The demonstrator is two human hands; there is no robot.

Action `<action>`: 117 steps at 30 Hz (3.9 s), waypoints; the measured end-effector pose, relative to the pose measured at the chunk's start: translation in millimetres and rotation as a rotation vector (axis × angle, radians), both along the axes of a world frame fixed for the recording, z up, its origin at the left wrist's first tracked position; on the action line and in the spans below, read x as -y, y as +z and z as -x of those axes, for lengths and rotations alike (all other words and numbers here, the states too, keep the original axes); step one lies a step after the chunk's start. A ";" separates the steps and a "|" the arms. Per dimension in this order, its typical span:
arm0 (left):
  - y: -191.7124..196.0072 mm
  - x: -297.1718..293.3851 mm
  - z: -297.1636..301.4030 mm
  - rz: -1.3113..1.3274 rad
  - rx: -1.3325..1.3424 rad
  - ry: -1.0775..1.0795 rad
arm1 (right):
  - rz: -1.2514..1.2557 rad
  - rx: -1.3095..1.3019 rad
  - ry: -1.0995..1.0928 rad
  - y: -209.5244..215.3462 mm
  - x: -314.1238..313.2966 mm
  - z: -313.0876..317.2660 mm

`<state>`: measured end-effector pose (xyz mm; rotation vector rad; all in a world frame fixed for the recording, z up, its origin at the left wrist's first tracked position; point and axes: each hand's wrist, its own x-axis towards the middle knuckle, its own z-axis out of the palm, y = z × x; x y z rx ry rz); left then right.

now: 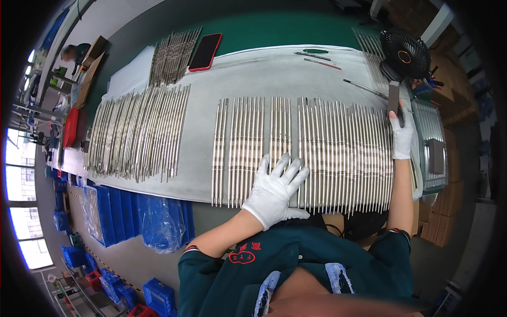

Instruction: The person is using a sanding block to smooth the surfaces and tips of multiple thin metal rods laid out on a workbench.

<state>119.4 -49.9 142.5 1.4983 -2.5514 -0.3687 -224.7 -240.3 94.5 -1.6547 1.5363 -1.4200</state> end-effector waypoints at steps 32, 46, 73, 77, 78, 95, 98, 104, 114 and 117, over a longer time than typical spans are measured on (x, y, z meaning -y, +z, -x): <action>4.2 10.3 22.7 0.009 0.005 0.020 | -0.050 0.102 0.030 -0.7 -1.6 -2.6; 2.8 15.5 31.7 -0.057 0.144 0.001 | -0.041 0.038 0.016 2.7 -3.0 -3.5; -1.1 10.4 14.3 0.031 0.062 -0.024 | -0.054 0.103 0.041 -1.6 -0.3 -2.4; 2.4 8.7 8.9 0.029 0.073 -0.020 | -0.056 0.098 0.042 -1.6 -0.3 -1.2; 2.8 8.5 8.0 0.030 0.071 -0.020 | -0.052 0.070 0.030 0.6 -1.2 -2.6; 1.1 20.6 34.8 0.016 0.013 -0.104 | -0.069 0.067 0.025 6.2 -4.4 -8.1; 1.5 19.3 31.7 0.035 0.011 -0.098 | -0.044 0.039 0.028 4.3 -4.1 -3.4; 2.8 14.9 22.9 0.052 0.033 -0.062 | -0.065 0.086 0.038 3.5 -2.8 -5.8; 6.7 20.1 37.7 0.048 -0.006 -0.089 | -0.057 0.104 0.043 1.5 -2.5 -4.8; 7.2 22.5 50.3 -0.001 0.026 -0.141 | -0.065 0.093 0.047 2.7 -2.7 -4.9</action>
